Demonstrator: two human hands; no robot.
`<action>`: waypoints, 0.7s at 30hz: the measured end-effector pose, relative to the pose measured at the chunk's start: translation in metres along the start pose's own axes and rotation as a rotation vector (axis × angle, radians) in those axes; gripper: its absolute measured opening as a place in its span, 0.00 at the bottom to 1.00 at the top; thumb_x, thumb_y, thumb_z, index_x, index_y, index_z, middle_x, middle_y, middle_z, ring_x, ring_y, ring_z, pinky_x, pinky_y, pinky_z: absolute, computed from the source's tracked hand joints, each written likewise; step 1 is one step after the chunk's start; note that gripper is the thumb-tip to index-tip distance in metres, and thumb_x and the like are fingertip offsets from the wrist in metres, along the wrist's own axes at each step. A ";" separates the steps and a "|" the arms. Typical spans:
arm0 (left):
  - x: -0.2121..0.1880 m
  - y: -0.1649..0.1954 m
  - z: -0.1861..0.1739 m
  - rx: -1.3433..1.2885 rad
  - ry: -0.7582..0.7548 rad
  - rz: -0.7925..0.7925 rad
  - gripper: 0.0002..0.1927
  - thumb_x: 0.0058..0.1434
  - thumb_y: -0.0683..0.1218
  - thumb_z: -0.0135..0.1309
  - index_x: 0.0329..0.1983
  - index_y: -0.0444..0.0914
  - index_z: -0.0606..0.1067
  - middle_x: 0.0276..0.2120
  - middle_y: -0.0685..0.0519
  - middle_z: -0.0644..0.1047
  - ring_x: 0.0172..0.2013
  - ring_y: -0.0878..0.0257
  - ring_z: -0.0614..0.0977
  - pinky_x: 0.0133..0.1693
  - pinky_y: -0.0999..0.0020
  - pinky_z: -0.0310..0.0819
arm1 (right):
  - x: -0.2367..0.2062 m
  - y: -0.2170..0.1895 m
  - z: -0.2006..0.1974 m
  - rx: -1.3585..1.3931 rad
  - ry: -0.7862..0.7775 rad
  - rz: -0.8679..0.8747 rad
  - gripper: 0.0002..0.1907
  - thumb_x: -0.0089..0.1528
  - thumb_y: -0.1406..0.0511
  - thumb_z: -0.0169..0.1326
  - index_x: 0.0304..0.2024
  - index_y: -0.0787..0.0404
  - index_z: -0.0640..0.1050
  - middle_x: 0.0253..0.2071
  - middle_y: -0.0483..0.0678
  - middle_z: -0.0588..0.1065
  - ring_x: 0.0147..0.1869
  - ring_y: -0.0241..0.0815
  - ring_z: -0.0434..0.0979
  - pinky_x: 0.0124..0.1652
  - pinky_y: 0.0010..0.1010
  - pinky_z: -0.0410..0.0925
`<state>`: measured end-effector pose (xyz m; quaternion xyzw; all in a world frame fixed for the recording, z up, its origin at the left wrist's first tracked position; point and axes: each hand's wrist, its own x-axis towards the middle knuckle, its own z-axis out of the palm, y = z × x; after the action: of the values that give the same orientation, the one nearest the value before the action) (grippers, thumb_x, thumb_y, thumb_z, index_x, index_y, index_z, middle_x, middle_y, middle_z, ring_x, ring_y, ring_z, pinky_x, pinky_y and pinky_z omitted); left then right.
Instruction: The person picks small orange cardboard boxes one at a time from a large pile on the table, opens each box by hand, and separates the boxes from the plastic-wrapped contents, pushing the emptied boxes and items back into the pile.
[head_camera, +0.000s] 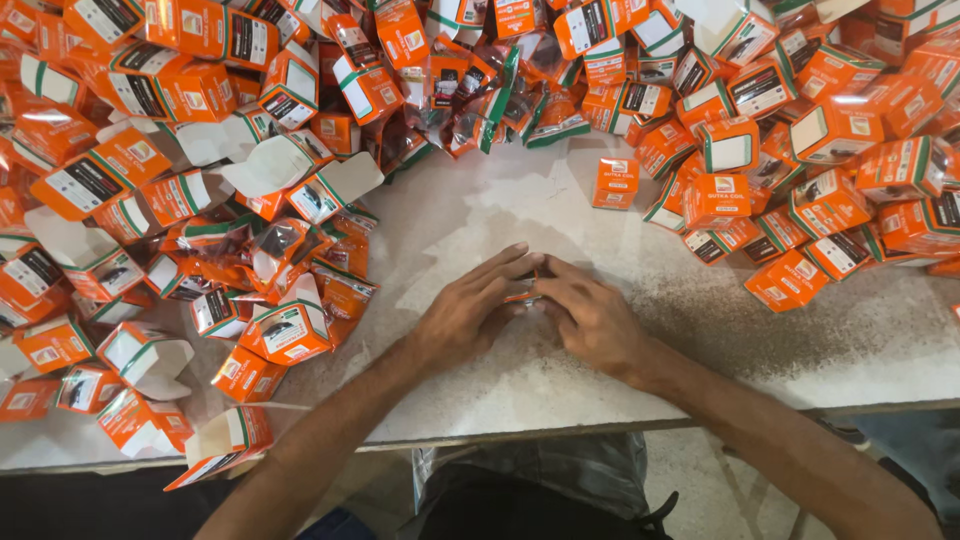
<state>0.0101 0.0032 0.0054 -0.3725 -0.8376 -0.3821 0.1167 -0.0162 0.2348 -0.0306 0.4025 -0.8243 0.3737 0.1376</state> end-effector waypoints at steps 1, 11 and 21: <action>0.001 0.000 -0.003 0.033 0.008 0.035 0.20 0.63 0.40 0.60 0.57 0.36 0.71 0.71 0.45 0.67 0.73 0.45 0.66 0.72 0.48 0.64 | 0.004 -0.001 -0.004 -0.021 -0.008 -0.029 0.17 0.54 0.73 0.61 0.46 0.62 0.77 0.61 0.64 0.71 0.59 0.64 0.76 0.53 0.48 0.72; 0.005 -0.010 -0.110 1.405 -0.065 -0.635 0.15 0.49 0.46 0.62 0.41 0.38 0.80 0.57 0.41 0.72 0.50 0.49 0.75 0.49 0.40 0.68 | 0.023 -0.010 -0.024 0.041 0.001 -0.087 0.10 0.60 0.69 0.62 0.43 0.59 0.76 0.63 0.56 0.72 0.59 0.56 0.77 0.54 0.43 0.72; 0.061 0.011 0.008 0.478 0.352 -0.200 0.17 0.53 0.51 0.68 0.42 0.40 0.79 0.38 0.48 0.76 0.33 0.50 0.82 0.31 0.53 0.78 | 0.032 0.011 -0.028 0.195 0.176 0.089 0.55 0.55 0.58 0.68 0.71 0.72 0.51 0.63 0.68 0.66 0.66 0.56 0.67 0.60 0.45 0.65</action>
<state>-0.0236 0.0462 0.0354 -0.1785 -0.9032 -0.2426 0.3059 -0.0473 0.2415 -0.0004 0.3426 -0.7859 0.4915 0.1531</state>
